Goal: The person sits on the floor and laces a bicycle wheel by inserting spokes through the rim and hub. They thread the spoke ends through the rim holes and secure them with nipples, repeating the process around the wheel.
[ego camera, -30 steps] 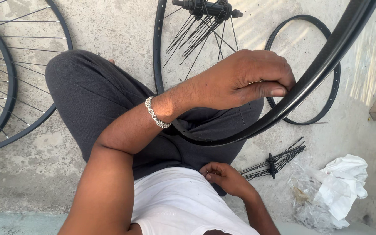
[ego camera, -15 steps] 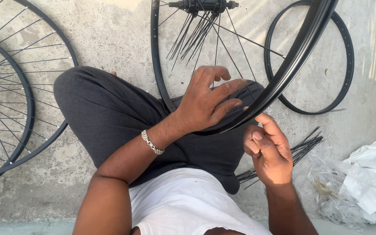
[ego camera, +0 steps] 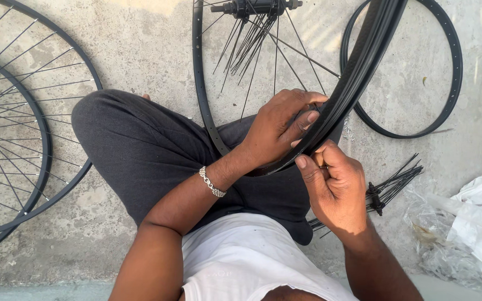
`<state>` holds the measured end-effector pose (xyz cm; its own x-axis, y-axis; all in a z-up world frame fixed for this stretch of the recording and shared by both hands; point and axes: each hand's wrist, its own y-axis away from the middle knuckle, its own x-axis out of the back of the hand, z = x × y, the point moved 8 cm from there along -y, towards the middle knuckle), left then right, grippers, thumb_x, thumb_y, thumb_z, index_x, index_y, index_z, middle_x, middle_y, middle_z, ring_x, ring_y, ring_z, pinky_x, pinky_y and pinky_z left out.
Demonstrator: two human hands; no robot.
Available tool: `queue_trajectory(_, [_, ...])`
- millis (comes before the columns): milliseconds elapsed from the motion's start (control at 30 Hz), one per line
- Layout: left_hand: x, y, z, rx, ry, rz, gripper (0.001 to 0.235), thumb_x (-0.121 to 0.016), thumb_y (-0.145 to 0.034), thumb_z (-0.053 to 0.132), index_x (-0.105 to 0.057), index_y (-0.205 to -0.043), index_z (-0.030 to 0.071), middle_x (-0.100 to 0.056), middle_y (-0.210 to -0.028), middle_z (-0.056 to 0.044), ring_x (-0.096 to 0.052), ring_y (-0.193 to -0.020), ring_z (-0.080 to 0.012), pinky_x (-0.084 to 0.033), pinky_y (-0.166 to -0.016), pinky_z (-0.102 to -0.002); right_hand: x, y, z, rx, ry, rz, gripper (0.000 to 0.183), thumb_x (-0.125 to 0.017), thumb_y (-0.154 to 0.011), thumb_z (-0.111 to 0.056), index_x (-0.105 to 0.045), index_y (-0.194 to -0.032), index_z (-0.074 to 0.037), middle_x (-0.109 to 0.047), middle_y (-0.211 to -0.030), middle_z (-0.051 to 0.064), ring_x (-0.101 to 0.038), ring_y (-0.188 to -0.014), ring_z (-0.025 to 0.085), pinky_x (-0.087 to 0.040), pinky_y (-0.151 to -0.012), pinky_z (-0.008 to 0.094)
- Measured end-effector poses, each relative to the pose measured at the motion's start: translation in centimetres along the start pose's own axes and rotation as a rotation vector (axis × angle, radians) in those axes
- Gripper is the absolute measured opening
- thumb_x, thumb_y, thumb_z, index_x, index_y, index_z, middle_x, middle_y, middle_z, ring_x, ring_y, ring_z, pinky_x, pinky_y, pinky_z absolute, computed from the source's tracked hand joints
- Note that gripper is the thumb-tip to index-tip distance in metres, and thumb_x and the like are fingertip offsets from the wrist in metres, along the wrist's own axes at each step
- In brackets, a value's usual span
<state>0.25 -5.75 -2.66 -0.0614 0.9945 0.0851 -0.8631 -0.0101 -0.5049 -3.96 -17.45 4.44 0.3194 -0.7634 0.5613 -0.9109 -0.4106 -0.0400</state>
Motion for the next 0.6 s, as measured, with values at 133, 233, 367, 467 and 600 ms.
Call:
queue_trajectory(133, [1.1, -0.1, -0.1, 0.024, 0.045, -0.093, 0.025, -0.059, -0.108, 0.029, -0.067, -0.119, 0.007, -0.073, -0.105, -0.006, -0.07, -0.098, -0.016, -0.057, -0.091, -0.033, 0.4, -0.1, 0.0, 0.003, 0.024, -0.019, 0.006, -0.067, -0.1, -0.008, -0.068, -0.102, -0.003, -0.045, -0.064, -0.005, -0.036, -0.054, 0.002, -0.03, -0.048, 0.022])
queue_trajectory(233, [0.0, 1.6, -0.6, 0.244, 0.681, -0.19, 0.019, -0.054, -0.116, 0.023, -0.06, -0.113, 0.006, -0.068, -0.108, -0.006, -0.065, -0.096, -0.0108, -0.056, -0.094, -0.032, 0.5, -0.1, 0.1, 0.001, 0.055, -0.02, 0.009, -0.069, -0.099, -0.008, -0.065, -0.092, -0.004, -0.048, -0.062, -0.004, -0.038, -0.052, 0.002, -0.03, -0.045, 0.023])
queue_trajectory(367, [-0.9, 3.1, 0.4, 0.27, 0.62, -0.141, 0.021, -0.047, -0.118, 0.023, -0.056, -0.11, 0.007, -0.056, -0.09, 0.0, -0.053, -0.079, -0.0031, -0.049, -0.073, -0.022, 0.5, -0.1, -1.1, 0.118, 0.131, -0.008, 0.011, -0.071, -0.098, -0.009, -0.064, -0.093, -0.003, -0.049, -0.064, -0.003, -0.043, -0.054, 0.002, -0.034, -0.046, 0.023])
queue_trajectory(467, [-0.6, 3.9, 0.8, 0.322, 0.614, -0.171, 0.023, -0.044, -0.117, 0.027, -0.052, -0.109, 0.007, -0.057, -0.084, -0.003, -0.054, -0.068, -0.0043, -0.049, -0.062, -0.021, 1.2, 0.7, -1.3, 0.2, 0.107, 0.007, 0.012, -0.07, -0.095, -0.007, -0.061, -0.102, -0.002, -0.062, -0.077, -0.004, -0.058, -0.064, 0.001, -0.042, -0.051, 0.021])
queue_trajectory(600, [-0.6, 4.6, 1.3, 0.363, 0.806, -0.219, 0.025, -0.04, -0.115, 0.032, -0.048, -0.11, 0.008, -0.064, -0.083, -0.007, -0.061, -0.064, -0.0092, -0.054, -0.058, -0.025, 0.5, 2.5, 4.3, -0.129, -0.169, -0.174, 0.027, -0.059, -0.099, -0.002, -0.058, -0.127, -0.004, -0.052, -0.084, 0.0, -0.048, -0.074, 0.007, -0.042, -0.066, 0.024])
